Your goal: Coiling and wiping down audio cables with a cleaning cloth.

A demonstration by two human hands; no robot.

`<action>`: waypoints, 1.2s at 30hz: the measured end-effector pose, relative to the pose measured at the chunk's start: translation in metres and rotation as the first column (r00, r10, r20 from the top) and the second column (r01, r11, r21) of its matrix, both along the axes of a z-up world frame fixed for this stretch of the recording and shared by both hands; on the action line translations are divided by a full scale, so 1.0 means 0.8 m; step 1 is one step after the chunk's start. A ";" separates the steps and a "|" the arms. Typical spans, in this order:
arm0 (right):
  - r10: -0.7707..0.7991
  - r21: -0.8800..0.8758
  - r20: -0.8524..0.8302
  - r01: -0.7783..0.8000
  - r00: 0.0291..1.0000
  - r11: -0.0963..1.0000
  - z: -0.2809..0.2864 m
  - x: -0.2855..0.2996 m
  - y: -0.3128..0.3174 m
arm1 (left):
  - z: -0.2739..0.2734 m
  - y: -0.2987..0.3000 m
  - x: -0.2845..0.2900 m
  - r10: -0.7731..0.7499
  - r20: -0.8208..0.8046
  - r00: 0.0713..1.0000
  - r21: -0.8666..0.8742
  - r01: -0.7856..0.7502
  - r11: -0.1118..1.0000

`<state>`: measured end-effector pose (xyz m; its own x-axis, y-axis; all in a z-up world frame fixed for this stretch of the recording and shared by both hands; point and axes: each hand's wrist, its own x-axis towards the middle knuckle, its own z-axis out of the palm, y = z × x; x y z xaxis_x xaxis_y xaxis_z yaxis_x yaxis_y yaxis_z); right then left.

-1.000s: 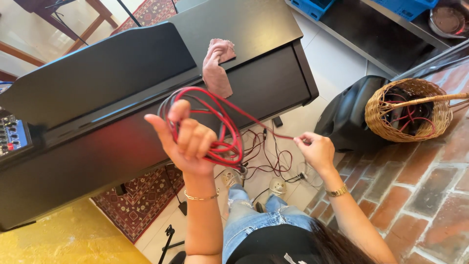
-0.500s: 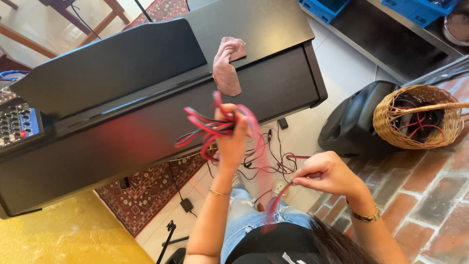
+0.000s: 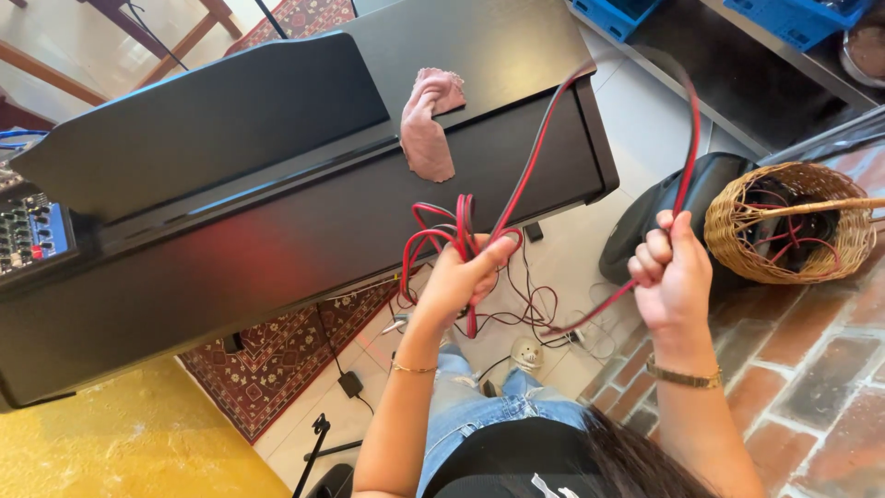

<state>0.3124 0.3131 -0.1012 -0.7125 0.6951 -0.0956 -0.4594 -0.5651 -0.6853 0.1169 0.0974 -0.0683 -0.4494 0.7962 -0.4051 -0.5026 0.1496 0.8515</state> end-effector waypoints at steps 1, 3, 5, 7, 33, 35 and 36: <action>-0.001 -0.001 0.001 0.001 1.000 1.000 -0.008 0.000 0.006 | -0.006 -0.005 -0.002 -0.001 0.001 1.000 -0.001 0.001 1.000; -0.092 0.010 0.347 0.095 0.933 0.995 -0.022 -0.002 0.019 | -0.017 -0.014 -0.007 0.077 0.270 0.960 0.329 -0.168 0.929; -0.097 0.072 0.452 0.072 0.887 0.995 -0.044 -0.005 0.019 | -0.021 -0.013 -0.012 0.079 0.400 0.913 0.463 -0.275 0.842; -0.108 0.130 0.553 0.043 0.826 0.991 -0.068 -0.005 0.017 | -0.015 -0.011 -0.015 0.054 0.524 0.850 0.562 -0.392 0.728; 0.026 0.752 0.573 -0.538 0.819 0.382 0.014 -0.029 -0.028 | -0.027 0.045 0.033 -0.002 -0.891 0.454 0.083 0.167 0.982; 0.013 0.706 0.594 -0.529 0.804 0.472 0.005 -0.020 -0.021 | -0.001 0.045 0.030 -0.114 -0.742 0.661 0.037 0.211 0.977; 0.004 0.655 0.610 -0.507 0.792 0.561 0.001 -0.013 -0.018 | 0.012 0.044 0.029 -0.227 -0.541 0.810 0.000 0.269 0.963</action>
